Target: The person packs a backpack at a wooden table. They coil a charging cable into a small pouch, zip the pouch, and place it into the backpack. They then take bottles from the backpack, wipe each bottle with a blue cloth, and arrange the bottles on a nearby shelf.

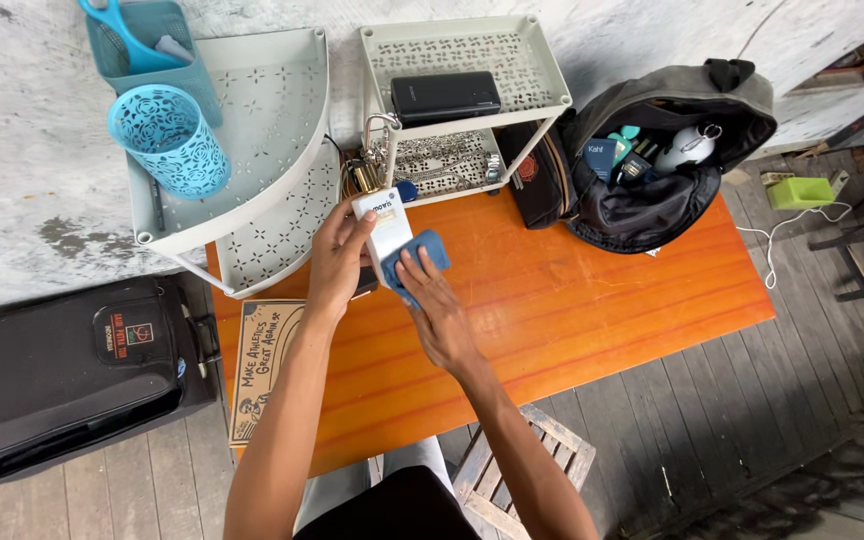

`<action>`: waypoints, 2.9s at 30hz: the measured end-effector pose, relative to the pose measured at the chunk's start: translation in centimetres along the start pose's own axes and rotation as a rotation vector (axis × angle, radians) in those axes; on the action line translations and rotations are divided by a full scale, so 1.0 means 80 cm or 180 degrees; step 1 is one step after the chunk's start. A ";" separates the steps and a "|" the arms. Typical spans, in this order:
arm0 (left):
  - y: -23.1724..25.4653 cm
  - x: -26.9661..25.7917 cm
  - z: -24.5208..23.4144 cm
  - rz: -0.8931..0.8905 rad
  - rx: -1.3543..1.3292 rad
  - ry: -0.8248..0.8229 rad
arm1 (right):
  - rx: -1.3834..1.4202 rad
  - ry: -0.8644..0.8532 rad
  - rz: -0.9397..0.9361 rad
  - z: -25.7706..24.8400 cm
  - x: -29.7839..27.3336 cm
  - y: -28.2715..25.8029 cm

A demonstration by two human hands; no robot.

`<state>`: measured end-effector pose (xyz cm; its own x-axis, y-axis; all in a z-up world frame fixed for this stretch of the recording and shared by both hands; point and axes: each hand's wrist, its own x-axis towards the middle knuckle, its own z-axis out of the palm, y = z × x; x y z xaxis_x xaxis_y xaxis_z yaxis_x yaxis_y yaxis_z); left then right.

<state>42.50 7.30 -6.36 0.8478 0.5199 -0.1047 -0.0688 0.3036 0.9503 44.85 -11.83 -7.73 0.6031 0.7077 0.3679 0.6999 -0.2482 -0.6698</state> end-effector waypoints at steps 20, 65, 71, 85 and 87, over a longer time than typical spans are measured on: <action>-0.098 0.033 -0.011 0.0118 -0.0041 0.1160 | 0.0871 -0.1222 -0.1085 0.019 0.103 0.134; -0.239 -0.002 0.170 0.1135 0.0679 0.0961 | 0.0379 -0.0428 -0.1455 -0.085 -0.075 0.386; -0.254 0.000 0.181 0.0864 0.0981 0.0535 | 0.0427 0.0087 -0.0081 -0.127 -0.034 0.368; -0.217 -0.035 0.125 0.0770 0.0785 0.0373 | 0.1429 -0.1485 -0.0375 -0.087 0.038 0.277; -0.212 -0.043 0.111 0.1025 0.0619 0.0365 | 0.1301 -0.1484 -0.0449 -0.078 0.046 0.258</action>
<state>45.45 -6.73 -19.49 0.7340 0.6531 0.1862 -0.2114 -0.0408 0.9766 63.86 -18.45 -16.19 0.2213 0.9517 0.2130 0.5022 0.0760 -0.8614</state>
